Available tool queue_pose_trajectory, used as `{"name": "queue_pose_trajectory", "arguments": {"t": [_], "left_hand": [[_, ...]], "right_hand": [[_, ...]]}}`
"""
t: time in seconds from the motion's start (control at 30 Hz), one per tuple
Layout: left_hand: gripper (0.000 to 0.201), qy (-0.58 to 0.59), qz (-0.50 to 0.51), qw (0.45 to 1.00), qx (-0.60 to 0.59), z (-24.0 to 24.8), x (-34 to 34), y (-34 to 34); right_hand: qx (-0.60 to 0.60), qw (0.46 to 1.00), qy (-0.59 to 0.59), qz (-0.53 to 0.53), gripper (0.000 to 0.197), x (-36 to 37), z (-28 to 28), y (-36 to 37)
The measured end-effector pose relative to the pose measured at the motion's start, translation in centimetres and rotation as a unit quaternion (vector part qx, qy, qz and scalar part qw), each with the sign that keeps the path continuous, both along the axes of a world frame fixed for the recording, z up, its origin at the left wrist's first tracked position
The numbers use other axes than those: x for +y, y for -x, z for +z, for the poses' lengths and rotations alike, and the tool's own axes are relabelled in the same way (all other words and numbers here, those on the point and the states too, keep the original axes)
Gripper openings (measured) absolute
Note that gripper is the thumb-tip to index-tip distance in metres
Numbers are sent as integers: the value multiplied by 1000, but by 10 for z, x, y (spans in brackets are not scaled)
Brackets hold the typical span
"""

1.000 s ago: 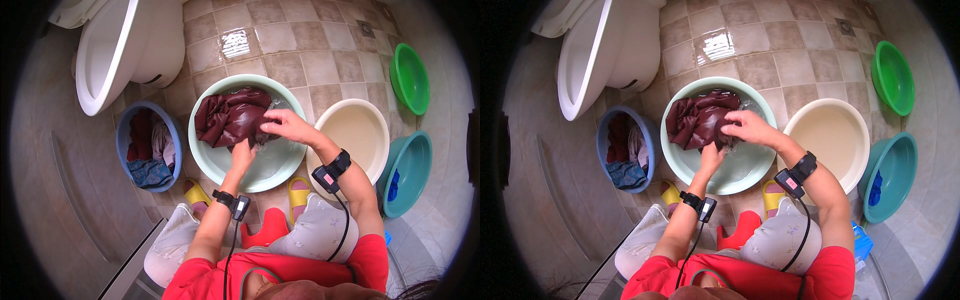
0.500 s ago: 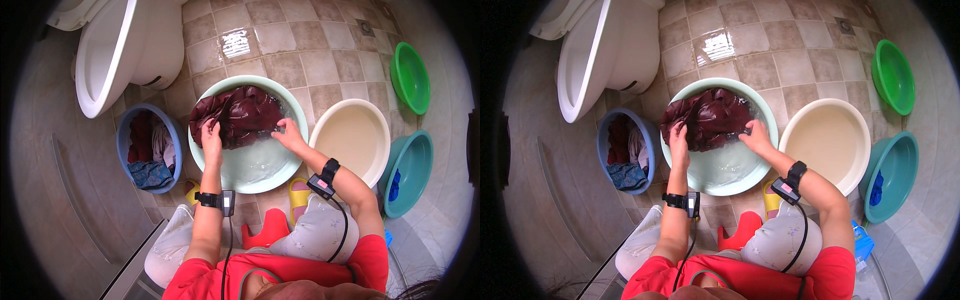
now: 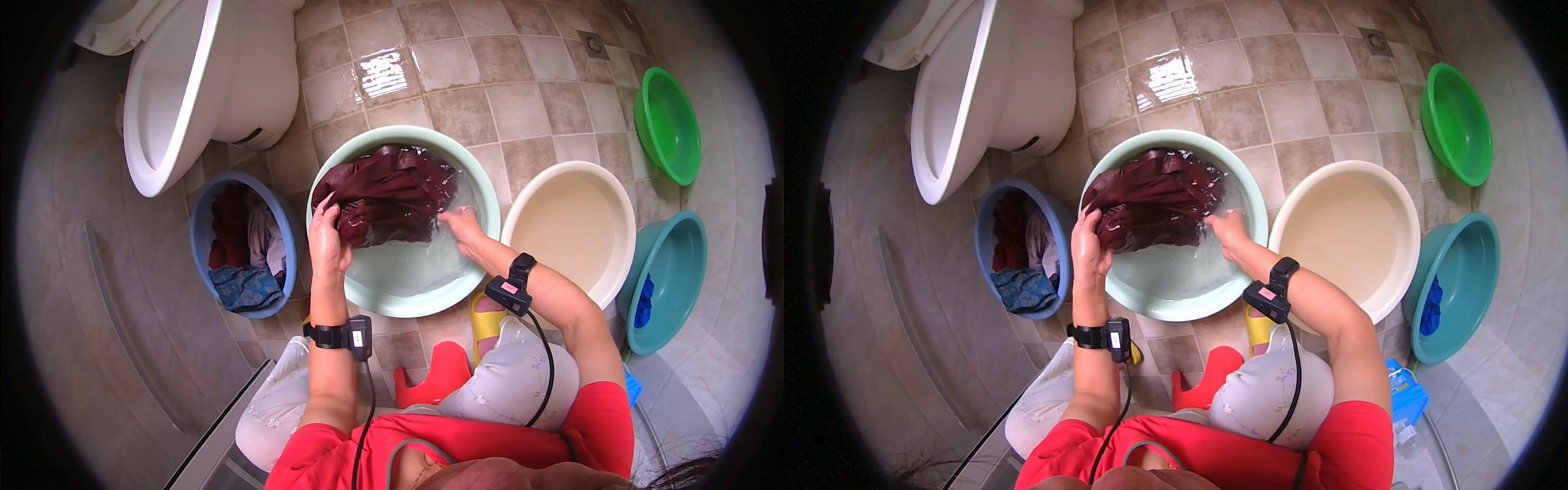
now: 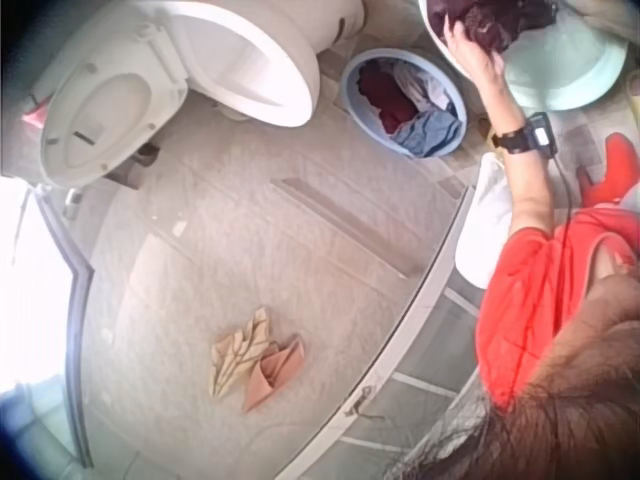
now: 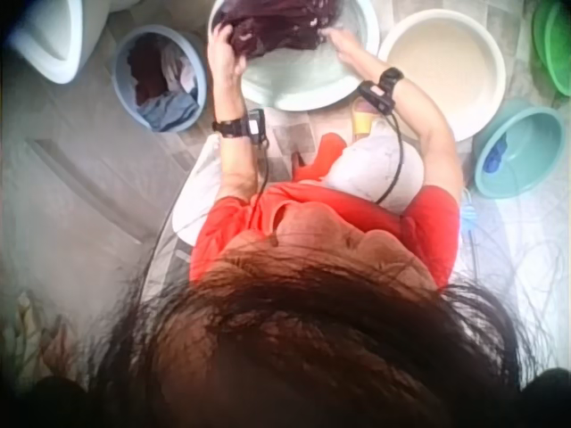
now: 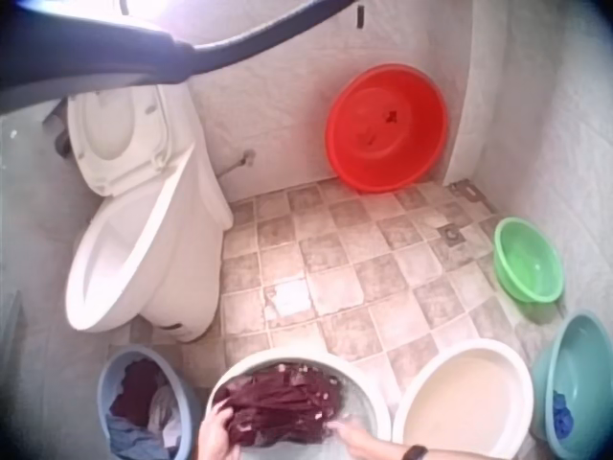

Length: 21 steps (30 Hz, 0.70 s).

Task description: The person washes clothes by hand in a plastic basin, scrubbing and wringing the garments before placing them into another basin.

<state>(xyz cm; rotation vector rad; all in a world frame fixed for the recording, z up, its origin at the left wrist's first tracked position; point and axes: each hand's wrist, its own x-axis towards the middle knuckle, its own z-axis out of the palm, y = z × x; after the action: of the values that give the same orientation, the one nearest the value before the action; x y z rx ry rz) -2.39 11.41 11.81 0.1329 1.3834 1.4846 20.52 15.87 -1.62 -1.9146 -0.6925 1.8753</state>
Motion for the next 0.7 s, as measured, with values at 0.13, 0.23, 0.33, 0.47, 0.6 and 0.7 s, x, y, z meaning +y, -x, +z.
{"name": "queue_pose_trajectory", "arguments": {"t": [0.13,0.23,0.33,0.47,0.6,0.7], "left_hand": [[30,-11,31,995,-94,15,-3,-4],[27,-14,23,987,-160,19,-6,-2],[26,-5,3,989,-147,39,-4,-5],[27,3,-46,999,1,54,-7,12],[24,47,-100,985,129,45,-17,40],[26,91,-124,931,331,18,-45,71]], "right_hand": [[160,979,124,-7,61,-1,23,13],[193,973,130,-13,55,-1,25,20],[182,975,124,-28,47,-2,8,22],[155,985,67,-45,31,5,31,11],[65,971,-223,48,22,20,16,-20],[55,970,-210,112,20,36,77,-35]]}}
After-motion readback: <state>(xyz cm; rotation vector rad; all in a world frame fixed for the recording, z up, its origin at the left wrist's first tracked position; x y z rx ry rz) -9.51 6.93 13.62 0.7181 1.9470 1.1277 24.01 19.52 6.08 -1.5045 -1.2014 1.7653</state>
